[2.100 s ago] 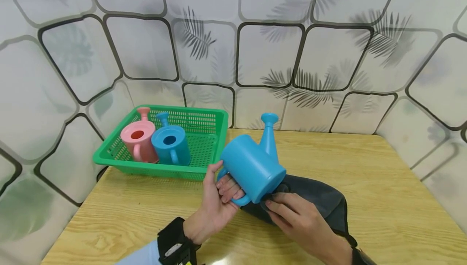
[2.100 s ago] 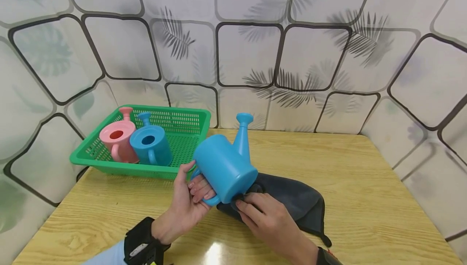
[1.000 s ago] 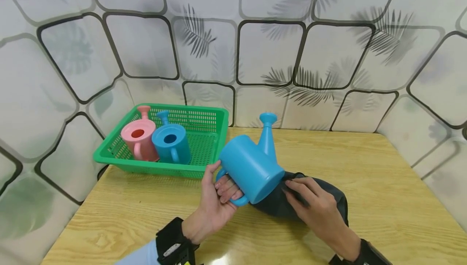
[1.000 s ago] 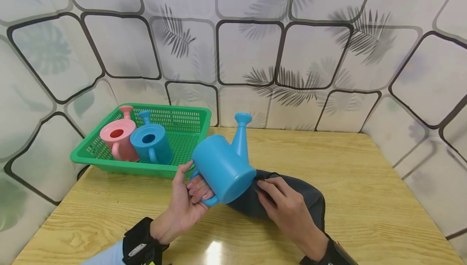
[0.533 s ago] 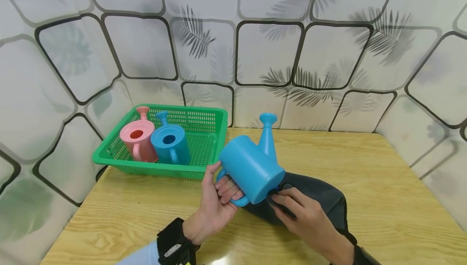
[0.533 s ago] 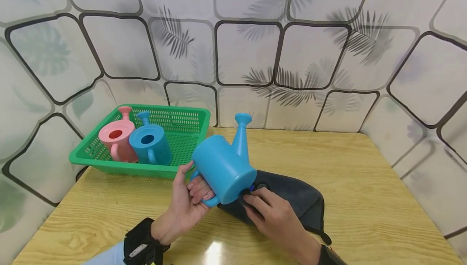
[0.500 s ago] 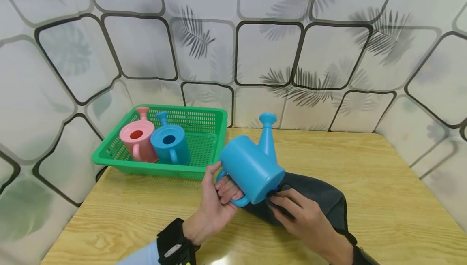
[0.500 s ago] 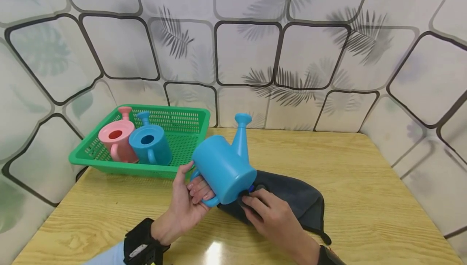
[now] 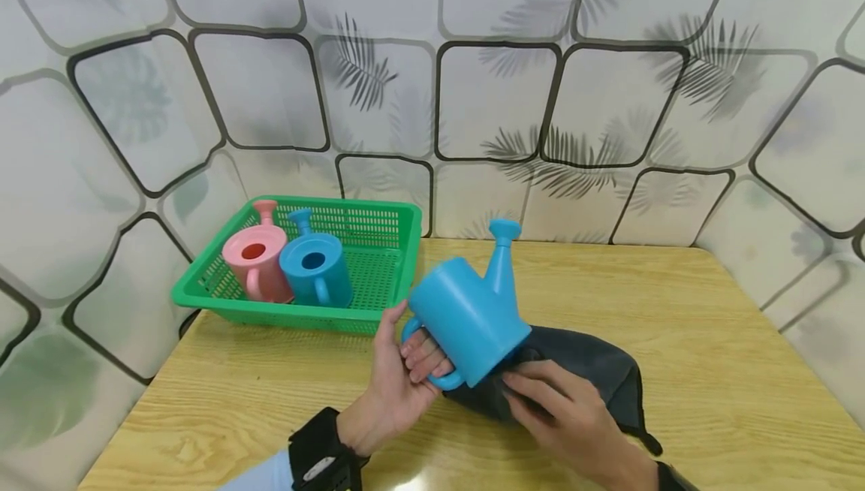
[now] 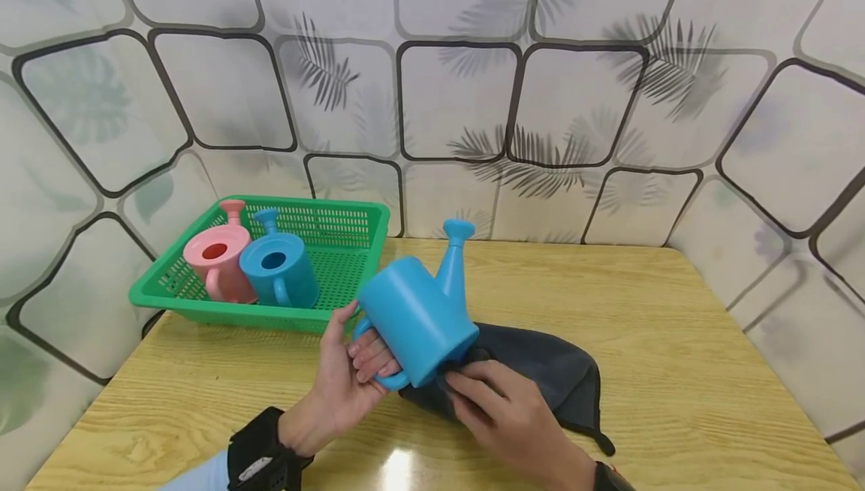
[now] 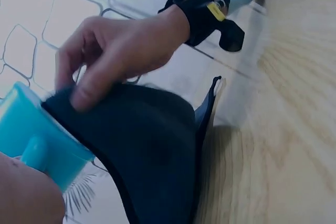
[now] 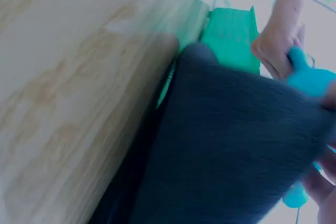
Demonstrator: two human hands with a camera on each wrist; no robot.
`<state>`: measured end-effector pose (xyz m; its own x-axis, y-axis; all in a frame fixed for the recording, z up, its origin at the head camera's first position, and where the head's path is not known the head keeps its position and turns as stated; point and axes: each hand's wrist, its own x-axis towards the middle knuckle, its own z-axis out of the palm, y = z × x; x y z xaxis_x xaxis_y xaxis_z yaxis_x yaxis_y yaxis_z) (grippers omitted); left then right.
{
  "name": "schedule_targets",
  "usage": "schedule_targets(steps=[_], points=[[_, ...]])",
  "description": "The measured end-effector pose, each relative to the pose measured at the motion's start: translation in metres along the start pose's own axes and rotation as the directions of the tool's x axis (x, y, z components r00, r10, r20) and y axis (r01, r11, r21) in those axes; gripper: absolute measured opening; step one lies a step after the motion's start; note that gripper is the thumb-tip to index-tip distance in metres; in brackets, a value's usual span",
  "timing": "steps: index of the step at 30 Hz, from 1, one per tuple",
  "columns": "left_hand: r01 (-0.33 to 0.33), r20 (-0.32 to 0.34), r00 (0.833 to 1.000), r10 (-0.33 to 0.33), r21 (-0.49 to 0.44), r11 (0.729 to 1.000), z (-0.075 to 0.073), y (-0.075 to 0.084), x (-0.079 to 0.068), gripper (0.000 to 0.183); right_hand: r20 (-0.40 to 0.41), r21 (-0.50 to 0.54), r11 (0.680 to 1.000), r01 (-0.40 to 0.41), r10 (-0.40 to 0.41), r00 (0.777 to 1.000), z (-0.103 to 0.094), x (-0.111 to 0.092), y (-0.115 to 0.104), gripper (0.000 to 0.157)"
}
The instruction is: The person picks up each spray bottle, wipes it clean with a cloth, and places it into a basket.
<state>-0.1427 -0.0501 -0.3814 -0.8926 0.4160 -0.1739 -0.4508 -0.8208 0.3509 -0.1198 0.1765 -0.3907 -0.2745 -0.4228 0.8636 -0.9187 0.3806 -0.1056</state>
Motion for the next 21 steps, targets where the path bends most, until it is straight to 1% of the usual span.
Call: schedule_targets(steps=[1,2,3,4,5,6,7,8,9,10,11,12,13,14,15,16,17,18,19,20,21], points=[[-0.001,-0.002,1.0,0.001,0.027,1.0,-0.001,0.0,0.0,0.059,-0.078,-0.002,1.0,-0.008,0.007,0.997,-0.003,0.001,0.002,0.028],[0.004,-0.002,1.0,-0.004,0.054,0.999,-0.001,0.001,0.0,0.061,-0.159,0.016,1.0,-0.027,0.03,0.987,-0.006,0.002,0.004,0.026],[0.01,-0.008,1.0,-0.009,0.084,0.996,-0.001,0.002,0.0,0.062,-0.239,0.056,0.997,-0.048,0.06,0.969,-0.01,0.003,0.008,0.024],[0.013,-0.009,1.0,-0.012,0.12,0.993,-0.002,0.003,0.001,0.063,-0.305,0.093,0.992,-0.082,0.107,0.946,-0.014,0.005,0.013,0.022],[0.016,-0.009,1.0,-0.015,0.162,0.987,-0.003,0.004,0.001,0.063,-0.354,0.14,0.981,-0.134,0.176,0.918,-0.02,0.006,0.019,0.02],[0.017,-0.011,1.0,-0.015,0.214,0.977,-0.003,0.005,0.001,0.063,-0.384,0.198,0.96,-0.196,0.26,0.886,-0.026,0.007,0.024,0.018],[0.014,-0.011,1.0,-0.012,0.274,0.961,-0.004,0.006,0.001,0.062,-0.395,0.268,0.929,-0.255,0.348,0.85,-0.032,0.008,0.03,0.018],[0.016,-0.01,1.0,-0.014,0.336,0.942,-0.005,0.007,0.002,0.061,-0.381,0.343,0.883,-0.321,0.443,0.811,-0.038,0.009,0.037,0.018],[0.009,-0.01,1.0,-0.006,0.407,0.913,-0.006,0.008,0.002,0.06,-0.349,0.402,0.825,-0.396,0.538,0.767,-0.045,0.012,0.043,0.019],[-0.003,-0.008,1.0,0.008,0.481,0.877,-0.007,0.008,0.002,0.059,-0.299,0.444,0.76,-0.474,0.624,0.722,-0.052,0.013,0.048,0.021],[-0.021,-0.003,1.0,0.027,0.558,0.83,-0.009,0.008,0.003,0.058,-0.245,0.494,0.691,-0.528,0.693,0.678,-0.059,0.015,0.054,0.021],[-0.041,0.003,0.999,0.051,0.634,0.772,-0.01,0.008,0.003,0.058,-0.2,0.534,0.626,-0.568,0.746,0.635,-0.064,0.018,0.061,0.02],[-0.06,0.012,0.997,0.073,0.707,0.705,-0.011,0.008,0.004,0.058,-0.152,0.583,0.566,-0.583,0.781,0.606,-0.068,0.02,0.069,0.018],[-0.077,0.024,0.996,0.091,0.769,0.635,-0.012,0.009,0.005,0.057,-0.113,0.615,0.51,-0.602,0.812,0.572,-0.073,0.023,0.077,0.017],[-0.091,0.036,0.994,0.107,0.82,0.565,-0.013,0.009,0.007,0.056,-0.097,0.626,0.465,-0.626,0.843,0.53,-0.076,0.026,0.085,0.016],[-0.098,0.047,0.993,0.113,0.859,0.503,-0.015,0.01,0.008,0.055,-0.099,0.624,0.441,-0.645,0.863,0.495,-0.079,0.03,0.095,0.016],[-0.098,0.054,0.992,0.11,0.888,0.45,-0.016,0.01,0.01,0.053,-0.109,0.617,0.422,-0.664,0.882,0.459,-0.082,0.034,0.105,0.017],[-0.093,0.057,0.993,0.101,0.911,0.402,-0.017,0.011,0.011,0.052,-0.128,0.571,0.416,-0.708,0.897,0.424,-0.084,0.039,0.114,0.018],[-0.09,0.063,0.994,0.086,0.93,0.358,-0.018,0.012,0.013,0.051,-0.148,0.511,0.418,-0.751,0.904,0.402,-0.086,0.045,0.123,0.02],[-0.081,0.063,0.996,0.066,0.943,0.324,-0.018,0.014,0.014,0.049,-0.17,0.429,0.414,-0.803,0.91,0.379,-0.089,0.051,0.131,0.022],[-0.069,0.058,0.997,0.047,0.955,0.288,-0.019,0.015,0.016,0.048,-0.171,0.349,0.41,-0.843,0.912,0.373,-0.092,0.057,0.138,0.025]])
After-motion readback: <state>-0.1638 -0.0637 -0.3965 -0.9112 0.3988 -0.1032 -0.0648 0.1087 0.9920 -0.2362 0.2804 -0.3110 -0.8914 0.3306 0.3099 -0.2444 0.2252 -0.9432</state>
